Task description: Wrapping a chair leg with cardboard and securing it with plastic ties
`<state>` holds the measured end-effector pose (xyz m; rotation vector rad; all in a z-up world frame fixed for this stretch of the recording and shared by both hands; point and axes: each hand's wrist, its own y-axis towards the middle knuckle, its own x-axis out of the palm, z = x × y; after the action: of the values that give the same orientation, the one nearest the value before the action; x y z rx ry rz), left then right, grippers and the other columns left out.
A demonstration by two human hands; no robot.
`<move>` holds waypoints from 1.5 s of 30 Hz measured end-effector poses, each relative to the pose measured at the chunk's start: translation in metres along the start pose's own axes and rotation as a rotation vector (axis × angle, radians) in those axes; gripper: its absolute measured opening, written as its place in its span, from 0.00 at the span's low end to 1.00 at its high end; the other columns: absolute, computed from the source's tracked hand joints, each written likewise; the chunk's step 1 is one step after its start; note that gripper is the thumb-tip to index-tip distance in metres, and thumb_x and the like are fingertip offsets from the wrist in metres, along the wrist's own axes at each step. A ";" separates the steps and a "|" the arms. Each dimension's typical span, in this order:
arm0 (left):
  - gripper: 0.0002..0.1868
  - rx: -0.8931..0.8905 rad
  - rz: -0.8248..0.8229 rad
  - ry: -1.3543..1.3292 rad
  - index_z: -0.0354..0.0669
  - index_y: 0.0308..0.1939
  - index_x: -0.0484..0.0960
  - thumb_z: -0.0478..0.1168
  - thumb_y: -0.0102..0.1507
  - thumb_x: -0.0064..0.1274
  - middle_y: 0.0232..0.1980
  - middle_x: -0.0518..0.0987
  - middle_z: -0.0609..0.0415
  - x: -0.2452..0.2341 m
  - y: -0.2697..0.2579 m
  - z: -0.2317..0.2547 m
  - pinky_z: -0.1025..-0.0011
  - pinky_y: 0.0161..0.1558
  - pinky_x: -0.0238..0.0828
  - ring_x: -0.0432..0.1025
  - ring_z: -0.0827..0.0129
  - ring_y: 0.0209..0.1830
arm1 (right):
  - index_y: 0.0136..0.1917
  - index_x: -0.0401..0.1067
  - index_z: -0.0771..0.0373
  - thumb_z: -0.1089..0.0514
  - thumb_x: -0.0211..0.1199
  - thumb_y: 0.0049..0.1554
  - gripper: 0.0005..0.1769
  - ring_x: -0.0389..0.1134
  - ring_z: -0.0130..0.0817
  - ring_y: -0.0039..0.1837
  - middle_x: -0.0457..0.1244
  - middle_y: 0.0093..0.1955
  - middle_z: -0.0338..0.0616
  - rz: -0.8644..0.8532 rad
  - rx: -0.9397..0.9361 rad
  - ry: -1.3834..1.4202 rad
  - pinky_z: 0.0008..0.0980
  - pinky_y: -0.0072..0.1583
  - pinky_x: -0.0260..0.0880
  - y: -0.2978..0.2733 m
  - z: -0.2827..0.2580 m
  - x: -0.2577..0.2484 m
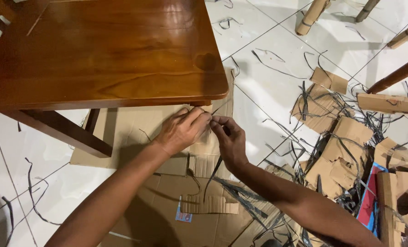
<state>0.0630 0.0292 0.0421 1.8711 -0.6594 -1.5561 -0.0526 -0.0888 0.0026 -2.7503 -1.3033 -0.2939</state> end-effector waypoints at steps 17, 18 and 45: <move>0.10 -0.205 0.065 -0.237 0.46 0.47 0.82 0.34 0.61 0.60 0.35 0.75 0.55 0.004 -0.016 0.012 0.66 0.36 0.75 0.76 0.58 0.31 | 0.53 0.69 0.61 0.63 0.56 0.61 0.06 0.47 0.20 0.31 0.51 0.32 0.34 -0.224 0.173 0.191 0.21 0.31 0.46 0.013 0.016 -0.012; 0.10 -0.203 0.066 -0.237 0.46 0.47 0.82 0.34 0.61 0.60 0.35 0.75 0.55 0.005 -0.015 0.012 0.66 0.36 0.75 0.76 0.58 0.31 | 0.53 0.69 0.61 0.63 0.56 0.61 0.06 0.47 0.20 0.31 0.51 0.32 0.34 -0.224 0.171 0.191 0.21 0.31 0.46 0.014 0.016 -0.013; 0.12 -0.003 0.009 0.130 0.44 0.27 0.70 0.38 0.67 0.45 0.28 0.67 0.53 0.006 -0.007 -0.003 0.70 0.27 0.72 0.72 0.60 0.23 | 0.47 0.77 0.63 0.61 0.67 0.61 0.03 0.60 0.26 0.35 0.59 0.28 0.40 -0.398 -0.060 -0.119 0.26 0.42 0.62 0.043 0.037 -0.055</move>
<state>0.0672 0.0303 0.0334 1.9453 -0.6054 -1.4149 -0.0480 -0.1520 -0.0448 -2.5683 -1.9016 -0.1979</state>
